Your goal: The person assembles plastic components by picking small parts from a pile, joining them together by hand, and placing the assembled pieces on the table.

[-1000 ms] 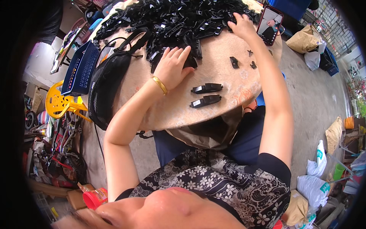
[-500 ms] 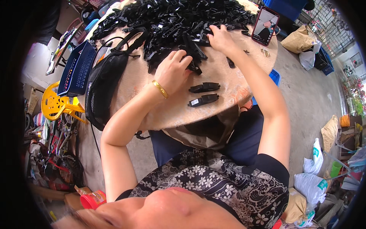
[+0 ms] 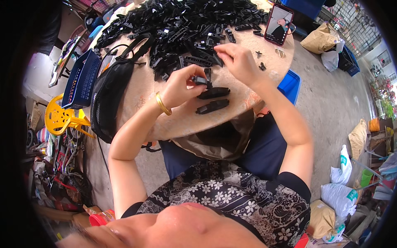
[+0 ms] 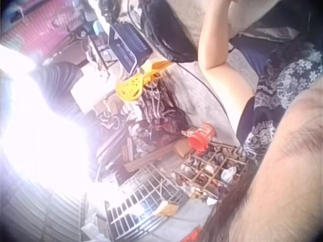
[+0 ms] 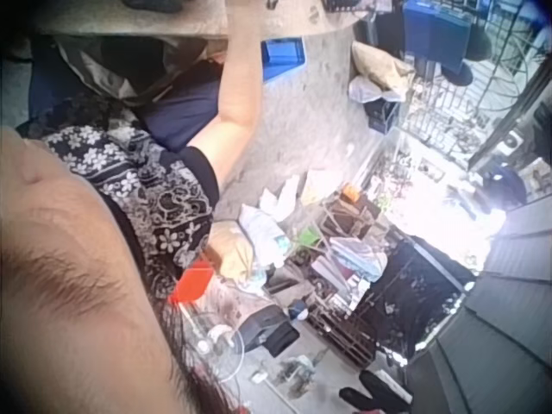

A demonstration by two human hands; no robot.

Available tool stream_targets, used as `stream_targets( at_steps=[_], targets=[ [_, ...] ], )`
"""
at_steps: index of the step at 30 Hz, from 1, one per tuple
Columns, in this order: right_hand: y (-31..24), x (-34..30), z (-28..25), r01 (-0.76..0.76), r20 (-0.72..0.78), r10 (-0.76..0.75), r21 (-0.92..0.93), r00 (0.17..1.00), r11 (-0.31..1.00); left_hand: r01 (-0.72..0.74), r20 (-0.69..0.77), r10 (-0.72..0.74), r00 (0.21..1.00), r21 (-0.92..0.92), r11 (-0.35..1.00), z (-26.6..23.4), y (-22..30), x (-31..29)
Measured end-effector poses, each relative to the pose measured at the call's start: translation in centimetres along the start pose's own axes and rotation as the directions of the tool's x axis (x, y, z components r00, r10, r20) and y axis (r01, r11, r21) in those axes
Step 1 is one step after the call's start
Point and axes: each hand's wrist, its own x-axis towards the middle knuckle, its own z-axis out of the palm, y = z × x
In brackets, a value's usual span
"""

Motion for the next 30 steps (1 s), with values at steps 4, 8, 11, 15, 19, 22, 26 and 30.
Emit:
stream_targets(
  at_steps=[4, 8, 11, 15, 19, 22, 26, 30],
  targets=[
    [-1.0, -2.2, 0.8, -0.095, 0.077, 0.077, 0.261, 0.994, 0.961, -0.007, 0.103, -0.003, 0.995, 0.089, 0.996, -0.5, -0.7, 0.0],
    [-1.6, -3.3, 1.0, -0.411, 0.240, 0.334, 0.556, 0.911, 0.722, -0.041, 0.139, 0.021, 0.990, 0.143, 0.989, -0.6, -1.2, -0.1],
    [-1.9, -3.7, 0.1, -0.308, 0.214, 0.241, 0.383, 0.947, 0.871, -0.089, 0.139, 0.063, 0.988, 0.187, 0.978, -0.6, -1.1, -0.2],
    [-1.9, -4.1, -0.6, -0.023, 0.220, -0.019, 0.187, 0.975, 0.982, -0.200, 0.268, 0.148, 0.952, 0.176, 0.964, -0.6, -0.3, -0.5],
    [-2.1, -4.1, -0.7, -0.199, 0.222, 0.098, 0.495, 0.970, 0.846, -0.163, 0.247, 0.110, 0.963, 0.206, 0.965, 0.0, 0.4, -0.8],
    [-1.8, -3.7, -0.7, -0.308, 0.225, 0.213, 0.763, 0.951, 0.568, -0.182, 0.137, 0.150, 0.979, 0.263, 0.948, 0.4, -0.1, -0.8],
    [-3.2, -3.6, -1.1, -0.326, 0.257, 0.242, 0.894, 0.936, 0.307, -0.021, -0.067, 0.031, 0.997, 0.142, 0.990, 1.0, 0.5, -0.6],
    [-5.3, -3.6, -0.3, -0.297, 0.261, 0.165, 0.920, 0.951, 0.256, 0.035, -0.075, -0.052, 0.996, -0.205, 0.978, 1.1, 0.1, -0.5]
  ],
)
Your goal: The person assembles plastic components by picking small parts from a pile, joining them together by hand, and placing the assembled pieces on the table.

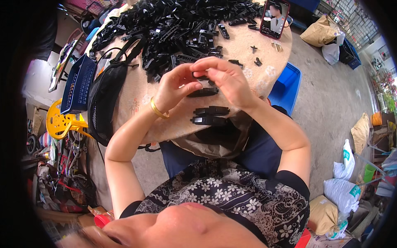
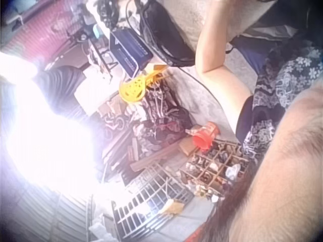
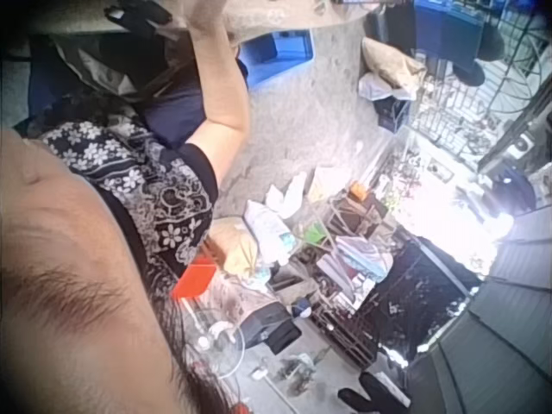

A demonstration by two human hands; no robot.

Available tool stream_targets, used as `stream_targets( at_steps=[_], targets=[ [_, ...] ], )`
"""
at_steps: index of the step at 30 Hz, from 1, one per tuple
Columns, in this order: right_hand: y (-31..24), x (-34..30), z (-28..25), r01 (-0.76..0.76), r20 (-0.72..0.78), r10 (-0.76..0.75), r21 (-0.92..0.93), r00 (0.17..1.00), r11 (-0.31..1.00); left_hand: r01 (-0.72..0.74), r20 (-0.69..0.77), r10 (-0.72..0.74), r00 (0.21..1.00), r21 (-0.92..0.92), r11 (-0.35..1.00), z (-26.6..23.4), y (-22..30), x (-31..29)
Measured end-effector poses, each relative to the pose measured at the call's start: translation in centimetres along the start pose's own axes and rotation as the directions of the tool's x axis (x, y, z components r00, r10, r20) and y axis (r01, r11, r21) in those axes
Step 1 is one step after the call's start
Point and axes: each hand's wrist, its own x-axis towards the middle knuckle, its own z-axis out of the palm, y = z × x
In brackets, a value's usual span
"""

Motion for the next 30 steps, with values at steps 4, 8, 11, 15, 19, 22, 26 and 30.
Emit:
stream_targets(
  at_steps=[4, 8, 11, 15, 19, 22, 26, 30],
  targets=[
    [0.5, 0.1, 0.4, 0.117, 0.131, -0.090, -0.215, 0.987, 0.970, 0.076, 0.088, -0.054, 0.995, -0.270, 0.960, -0.4, -0.2, 0.1],
    [-0.8, 0.8, 0.7, 0.292, 0.147, -0.260, -0.644, 0.954, 0.707, 0.060, 0.007, -0.060, 0.998, -0.030, 0.998, -0.6, 0.2, 0.3],
    [-1.1, 1.3, 0.2, 0.416, 0.332, -0.286, -0.852, 0.899, 0.317, 0.056, -0.018, -0.057, 0.998, -0.043, 0.997, -0.7, -0.1, 0.5],
    [-1.8, 1.1, 0.2, 0.424, 0.382, -0.194, -0.863, 0.904, 0.276, 0.145, 0.088, -0.128, 0.988, -0.218, 0.965, -0.7, -0.3, 0.2],
    [-1.9, 0.0, 0.9, 0.348, 0.307, -0.183, -0.901, 0.934, 0.259, -0.166, 0.057, 0.159, 0.986, 0.158, 0.973, -0.2, 0.0, -0.1],
    [-2.0, -0.6, 1.1, 0.307, 0.285, -0.140, -0.934, 0.948, 0.180, -0.216, 0.116, 0.193, 0.974, 0.226, 0.950, -0.5, 0.6, 0.0],
    [-2.8, -1.1, 1.0, 0.143, 0.097, -0.137, -0.911, 0.986, 0.386, -0.236, 0.077, 0.223, 0.972, 0.278, 0.931, -0.6, 0.5, -0.1],
    [-2.3, -1.4, 0.6, 0.001, 0.000, 0.000, -0.751, 1.000, 0.661, -0.311, 0.199, 0.245, 0.949, 0.468, 0.827, -0.8, -0.4, -0.5]
  ],
)
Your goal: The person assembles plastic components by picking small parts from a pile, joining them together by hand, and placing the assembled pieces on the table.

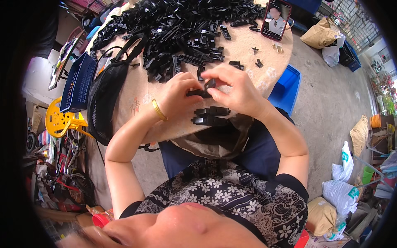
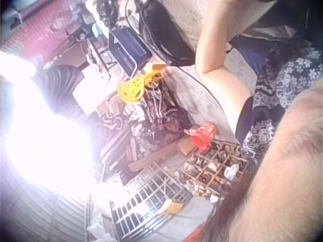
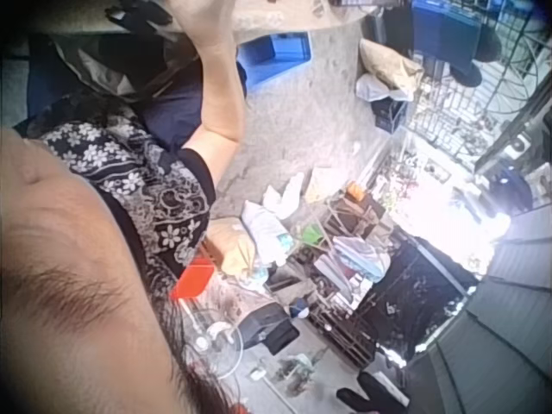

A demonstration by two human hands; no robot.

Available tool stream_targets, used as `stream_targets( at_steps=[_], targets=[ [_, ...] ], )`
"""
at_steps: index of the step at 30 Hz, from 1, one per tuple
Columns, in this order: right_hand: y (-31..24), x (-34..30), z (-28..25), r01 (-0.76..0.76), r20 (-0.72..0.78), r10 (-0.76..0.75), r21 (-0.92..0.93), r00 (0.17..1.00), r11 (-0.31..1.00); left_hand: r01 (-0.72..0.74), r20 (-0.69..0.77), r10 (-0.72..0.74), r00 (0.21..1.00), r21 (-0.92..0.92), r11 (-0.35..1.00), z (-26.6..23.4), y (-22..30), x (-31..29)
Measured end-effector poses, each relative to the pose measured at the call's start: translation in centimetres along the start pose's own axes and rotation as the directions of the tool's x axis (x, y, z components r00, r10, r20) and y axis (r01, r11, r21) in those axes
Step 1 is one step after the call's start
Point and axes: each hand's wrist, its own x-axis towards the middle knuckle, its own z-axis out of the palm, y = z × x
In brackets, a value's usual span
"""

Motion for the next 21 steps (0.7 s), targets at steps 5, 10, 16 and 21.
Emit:
stream_targets(
  at_steps=[5, 10, 16, 21],
  targets=[
    [0.3, -0.3, -0.8, 0.136, 0.212, -0.068, -0.324, 0.975, 0.936, 0.076, 0.033, -0.076, 0.997, 0.006, 0.997, -0.3, 0.0, -0.3],
    [-0.1, -0.7, -1.3, 0.117, 0.160, -0.044, -0.487, 0.986, 0.866, 0.153, 0.032, -0.153, 0.988, -0.004, 0.988, -0.4, 0.0, -0.3],
    [0.6, -0.7, -1.6, 0.129, 0.112, -0.081, -0.542, 0.990, 0.831, 0.120, 0.054, -0.120, 0.991, 0.000, 0.993, -0.3, -0.4, -0.2],
    [0.0, -0.5, -1.4, 0.177, 0.192, -0.079, -0.571, 0.978, 0.802, 0.130, 0.063, -0.129, 0.990, -0.004, 0.992, -0.6, -0.3, -0.3]
  ],
)
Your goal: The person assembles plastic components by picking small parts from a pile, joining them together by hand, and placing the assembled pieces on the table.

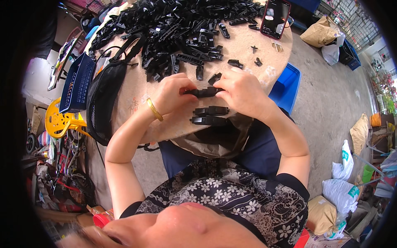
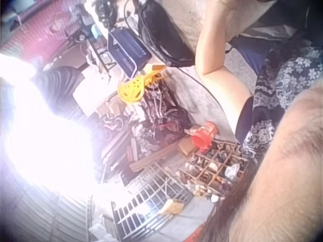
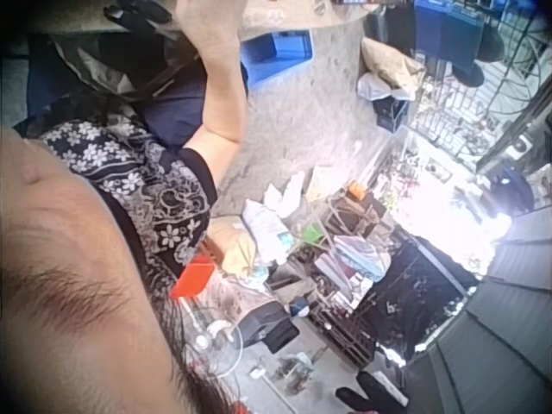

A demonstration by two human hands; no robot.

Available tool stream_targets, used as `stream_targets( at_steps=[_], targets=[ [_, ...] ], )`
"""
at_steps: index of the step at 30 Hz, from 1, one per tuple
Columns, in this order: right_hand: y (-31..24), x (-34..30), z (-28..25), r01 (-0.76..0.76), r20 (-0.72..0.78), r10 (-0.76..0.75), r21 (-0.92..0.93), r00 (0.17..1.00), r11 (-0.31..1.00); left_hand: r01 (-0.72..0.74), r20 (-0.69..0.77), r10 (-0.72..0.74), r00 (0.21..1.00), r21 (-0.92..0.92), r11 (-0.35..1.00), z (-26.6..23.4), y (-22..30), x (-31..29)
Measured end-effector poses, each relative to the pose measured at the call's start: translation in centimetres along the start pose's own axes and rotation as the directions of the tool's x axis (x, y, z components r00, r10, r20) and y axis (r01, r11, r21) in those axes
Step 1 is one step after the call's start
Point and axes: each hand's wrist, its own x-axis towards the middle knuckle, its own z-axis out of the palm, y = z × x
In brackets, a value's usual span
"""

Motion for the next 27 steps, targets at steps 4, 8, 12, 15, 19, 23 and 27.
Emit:
stream_targets(
  at_steps=[4, 8, 12, 15, 19, 23, 27],
  targets=[
    [0.7, 0.2, 0.2, -0.021, 0.007, 0.022, -0.030, 1.000, 0.999, 0.014, 0.010, -0.014, 1.000, -0.036, 0.999, 0.1, 0.1, 0.3],
    [0.3, 1.0, 1.3, 0.068, 0.056, -0.070, 0.025, 0.996, 0.997, -0.020, 0.028, 0.023, 0.999, -0.118, 0.993, 0.7, 0.1, 0.5],
    [0.3, 0.7, 1.5, 0.048, 0.057, -0.055, 0.115, 0.997, 0.992, -0.122, 0.023, 0.123, 0.992, -0.060, 0.991, 0.4, 0.3, 0.6],
    [0.1, 0.6, 0.7, -0.071, 0.184, 0.021, 0.266, 0.983, 0.961, -0.049, 0.172, 0.071, 0.983, -0.133, 0.990, -0.7, 0.7, 0.9],
    [0.6, 0.5, 0.0, -0.095, 0.279, 0.017, 0.271, 0.960, 0.958, -0.138, 0.037, 0.140, 0.990, -0.048, 0.989, -0.6, 0.3, 1.1],
    [1.7, 1.0, 1.1, 0.116, -0.126, -0.121, -0.047, 0.985, 0.992, -0.078, -0.284, 0.226, 0.932, 0.451, 0.889, -0.2, -1.1, 2.8],
    [2.0, 1.3, 1.9, 0.154, -0.047, -0.163, -0.149, 0.986, 0.977, -0.022, -0.194, 0.157, 0.968, 0.559, 0.829, 0.5, -3.7, 2.8]
  ],
)
